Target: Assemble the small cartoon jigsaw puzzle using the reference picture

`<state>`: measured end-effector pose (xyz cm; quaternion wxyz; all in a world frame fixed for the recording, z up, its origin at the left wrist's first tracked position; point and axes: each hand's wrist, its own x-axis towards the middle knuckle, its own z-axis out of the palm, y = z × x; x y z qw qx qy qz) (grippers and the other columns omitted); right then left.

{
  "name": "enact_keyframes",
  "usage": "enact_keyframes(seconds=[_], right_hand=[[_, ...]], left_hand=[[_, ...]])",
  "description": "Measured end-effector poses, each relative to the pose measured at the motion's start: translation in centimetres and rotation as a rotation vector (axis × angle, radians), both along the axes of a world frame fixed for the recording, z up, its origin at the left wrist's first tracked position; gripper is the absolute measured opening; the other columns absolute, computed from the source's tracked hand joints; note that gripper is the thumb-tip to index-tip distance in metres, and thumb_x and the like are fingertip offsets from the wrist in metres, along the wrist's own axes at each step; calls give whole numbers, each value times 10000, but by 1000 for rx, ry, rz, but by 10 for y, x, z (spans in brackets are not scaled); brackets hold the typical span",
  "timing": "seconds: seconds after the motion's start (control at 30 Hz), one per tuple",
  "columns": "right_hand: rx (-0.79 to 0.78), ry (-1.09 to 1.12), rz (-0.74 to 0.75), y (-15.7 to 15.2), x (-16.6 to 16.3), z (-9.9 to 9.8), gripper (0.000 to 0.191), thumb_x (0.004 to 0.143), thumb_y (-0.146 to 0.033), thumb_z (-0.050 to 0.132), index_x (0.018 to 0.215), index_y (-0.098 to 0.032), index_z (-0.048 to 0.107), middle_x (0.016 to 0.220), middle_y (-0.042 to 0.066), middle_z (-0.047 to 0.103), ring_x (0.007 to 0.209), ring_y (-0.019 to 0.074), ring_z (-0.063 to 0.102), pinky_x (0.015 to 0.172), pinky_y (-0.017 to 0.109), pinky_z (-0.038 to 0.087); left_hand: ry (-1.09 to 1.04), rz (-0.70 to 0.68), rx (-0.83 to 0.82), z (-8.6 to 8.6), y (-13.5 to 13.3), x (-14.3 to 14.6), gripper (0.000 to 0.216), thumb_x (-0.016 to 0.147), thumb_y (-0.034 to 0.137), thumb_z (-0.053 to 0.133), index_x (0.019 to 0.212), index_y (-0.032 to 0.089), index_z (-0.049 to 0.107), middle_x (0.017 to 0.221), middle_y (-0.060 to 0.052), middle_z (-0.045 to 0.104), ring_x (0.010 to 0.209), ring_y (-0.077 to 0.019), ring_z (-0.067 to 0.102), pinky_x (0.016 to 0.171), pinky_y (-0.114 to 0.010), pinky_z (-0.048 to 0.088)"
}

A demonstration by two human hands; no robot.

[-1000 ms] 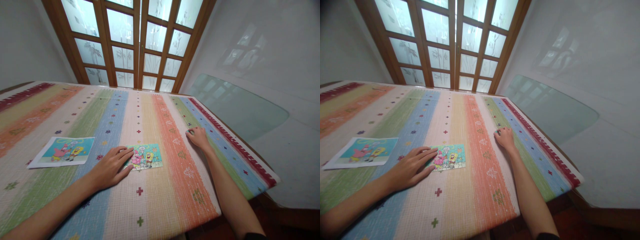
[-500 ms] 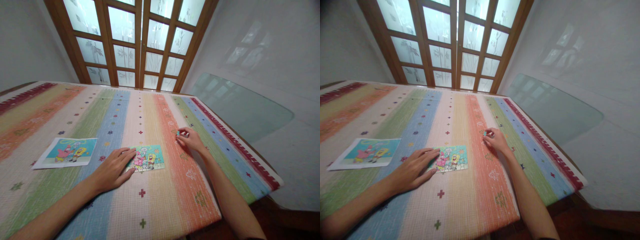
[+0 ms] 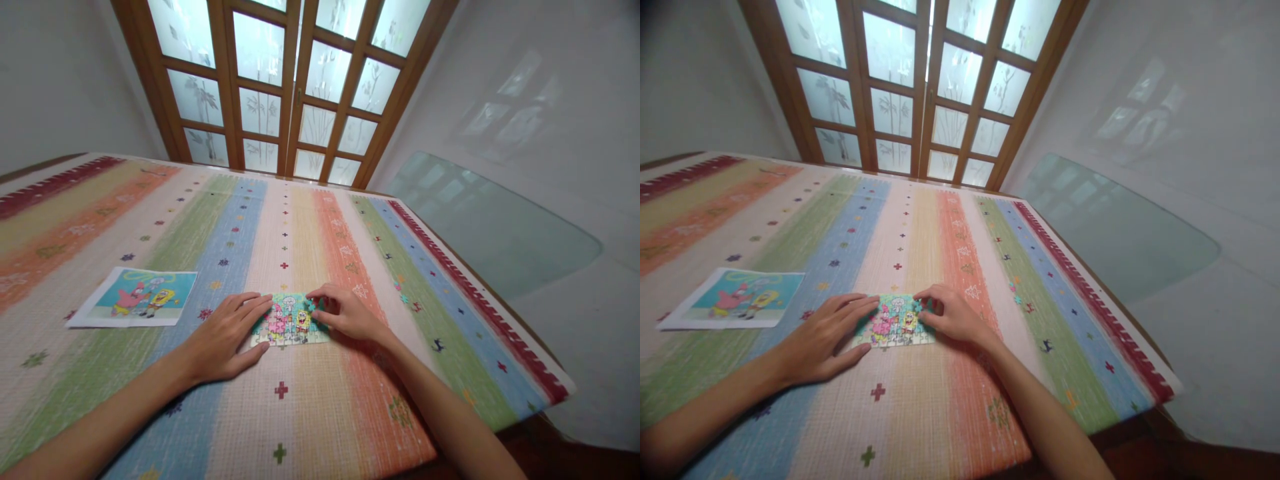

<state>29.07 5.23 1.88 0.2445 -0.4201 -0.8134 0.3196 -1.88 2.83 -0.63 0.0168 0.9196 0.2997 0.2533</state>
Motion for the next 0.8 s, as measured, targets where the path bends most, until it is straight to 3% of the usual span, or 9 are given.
enact_keyframes(seconds=[0.23,0.53,0.8], right_hand=[[36,-17,35,-10,-2,-3,213,899,-225,715,1111,-207,696,947,41,647,822,169,569,771,328,472],[74,-45,-35,-8,3,-3,161,905,-267,735,1039,-187,696,892,39,607,797,178,564,744,335,466],[77,-39,-34,-1,17,-1,202,898,-164,687,1095,-206,691,942,48,626,841,185,581,773,344,484]], left_hand=[[-10,-11,14,3,-1,1,542,987,359,557,1478,180,414,1407,-122,607,1264,-315,538,1053,-472,468],[7,-14,3,3,-1,-1,534,1001,356,553,1483,175,411,1405,-119,607,1267,-310,535,1055,-467,472],[8,-7,-15,2,-1,-2,522,1010,354,536,1491,196,410,1405,-113,607,1276,-307,535,1060,-470,480]])
